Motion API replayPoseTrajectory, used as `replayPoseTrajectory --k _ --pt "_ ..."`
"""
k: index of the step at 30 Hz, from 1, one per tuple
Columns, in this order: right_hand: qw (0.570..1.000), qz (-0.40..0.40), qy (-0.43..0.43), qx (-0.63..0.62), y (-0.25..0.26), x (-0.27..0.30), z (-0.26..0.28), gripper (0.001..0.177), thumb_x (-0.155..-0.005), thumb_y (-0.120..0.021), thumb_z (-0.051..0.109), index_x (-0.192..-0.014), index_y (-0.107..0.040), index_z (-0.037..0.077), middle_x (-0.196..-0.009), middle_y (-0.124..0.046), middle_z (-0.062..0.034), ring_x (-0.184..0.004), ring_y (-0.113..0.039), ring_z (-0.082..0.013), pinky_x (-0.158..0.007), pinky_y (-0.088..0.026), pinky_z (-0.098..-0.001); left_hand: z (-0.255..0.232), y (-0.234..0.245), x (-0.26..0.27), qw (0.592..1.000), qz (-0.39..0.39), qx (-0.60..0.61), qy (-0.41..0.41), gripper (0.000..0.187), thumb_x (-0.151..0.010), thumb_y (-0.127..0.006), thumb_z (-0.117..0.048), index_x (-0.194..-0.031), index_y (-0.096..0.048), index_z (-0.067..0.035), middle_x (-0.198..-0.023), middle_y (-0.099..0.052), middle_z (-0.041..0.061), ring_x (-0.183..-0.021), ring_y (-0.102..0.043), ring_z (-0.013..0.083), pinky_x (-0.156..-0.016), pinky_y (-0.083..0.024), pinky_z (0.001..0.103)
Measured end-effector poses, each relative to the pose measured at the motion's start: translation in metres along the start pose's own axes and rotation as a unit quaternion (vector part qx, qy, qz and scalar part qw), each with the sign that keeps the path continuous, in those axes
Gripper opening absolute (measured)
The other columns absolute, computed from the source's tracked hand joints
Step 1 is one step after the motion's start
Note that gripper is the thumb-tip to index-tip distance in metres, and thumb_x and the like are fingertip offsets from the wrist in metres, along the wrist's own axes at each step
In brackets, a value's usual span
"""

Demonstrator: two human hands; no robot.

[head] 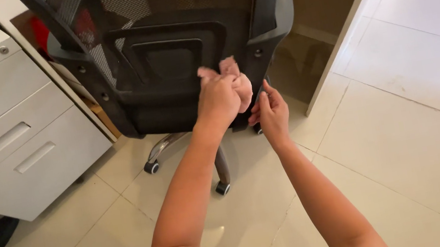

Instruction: Wiping down an office chair and desk with a cloth, then organizing various containers and items on the desk surface.

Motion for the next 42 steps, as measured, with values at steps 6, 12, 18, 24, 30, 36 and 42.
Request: replayPoseTrajectory --k 6,12,18,24,30,36,42 --pt "0.996 -0.040 0.073 0.026 0.000 -0.029 0.065 0.027 -0.108 -0.053 0.024 -0.124 -0.063 0.004 -0.087 -0.063 -0.0136 -0.058 -0.072 -0.0264 -0.045 -0.062 -0.0377 -0.091 0.070 -0.049 0.986 -0.153 0.061 -0.024 0.045 -0.096 -0.042 0.004 -0.123 -0.070 -0.017 -0.127 -0.069 0.003 -0.109 -0.058 0.0271 -0.102 -0.046 0.037" --pt "0.980 0.005 -0.168 -0.104 -0.020 -0.110 0.144 0.058 -0.098 -0.062 0.055 -0.128 -0.050 0.006 -0.085 -0.056 -0.0059 -0.043 -0.057 -0.0227 -0.032 -0.050 -0.0283 -0.072 0.111 -0.059 0.965 -0.248 0.055 0.061 0.041 -0.093 -0.049 0.004 -0.123 -0.070 -0.013 -0.128 -0.067 0.006 -0.112 -0.062 0.0277 -0.101 -0.045 0.040" --pt "0.977 0.007 -0.210 0.028 -0.031 -0.131 0.123 0.034 -0.100 -0.071 0.033 -0.108 -0.053 0.005 -0.079 -0.060 -0.0089 -0.046 -0.066 -0.0266 -0.036 -0.059 -0.0356 -0.108 0.086 -0.094 0.984 -0.072 0.060 0.153 0.039 -0.090 -0.051 0.009 -0.126 -0.060 -0.003 -0.135 -0.060 0.022 -0.128 -0.055 0.0408 -0.104 -0.044 0.047" --pt "0.950 0.034 -0.274 0.146 -0.041 -0.135 0.160 0.034 -0.097 -0.075 0.037 -0.104 -0.057 0.009 -0.080 -0.066 -0.0081 -0.062 -0.071 -0.0232 -0.049 -0.060 -0.0326 -0.131 0.145 -0.140 0.988 -0.093 0.019 0.122 0.028 -0.099 -0.048 0.000 -0.108 -0.071 -0.012 -0.110 -0.071 0.010 -0.093 -0.066 0.0278 -0.086 -0.047 0.041" --pt "0.905 0.028 -0.376 0.196 -0.046 -0.124 0.164 0.029 -0.089 -0.080 0.040 -0.098 -0.066 0.016 -0.072 -0.072 -0.0031 -0.063 -0.075 -0.0185 -0.061 -0.061 -0.0332 -0.157 0.142 -0.160 0.977 -0.080 -0.089 0.178 0.026 -0.098 -0.050 0.003 -0.119 -0.062 -0.007 -0.126 -0.065 0.015 -0.105 -0.066 0.0294 -0.082 -0.047 0.037" --pt "0.874 0.062 -0.420 0.238 -0.015 -0.126 0.102 0.031 -0.086 -0.080 0.043 -0.106 -0.077 0.019 -0.091 -0.076 -0.0078 -0.082 -0.074 -0.0245 -0.065 -0.061 -0.0404 -0.181 0.145 -0.168 0.989 -0.003 -0.003 0.149 0.024 -0.087 -0.055 0.001 -0.098 -0.075 -0.008 -0.105 -0.075 0.009 -0.100 -0.068 0.0240 -0.091 -0.046 0.035" --pt "0.784 0.203 -0.574 0.120 -0.012 -0.139 0.195 0.052 -0.091 -0.069 0.063 -0.129 -0.065 0.027 -0.128 -0.067 -0.0018 -0.122 -0.062 -0.0357 -0.102 -0.047 -0.0634 -0.200 0.144 -0.199 0.974 -0.056 -0.044 0.214 0.033 -0.095 -0.050 0.000 -0.109 -0.075 -0.016 -0.124 -0.071 0.004 -0.105 -0.060 0.0256 -0.094 -0.047 0.036"
Point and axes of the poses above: each hand's wrist, its own x-axis away from the middle knuckle, its own y-axis out of the back of the hand, z = x × y, the point moved 3 cm from there along -x, towards the middle knuckle
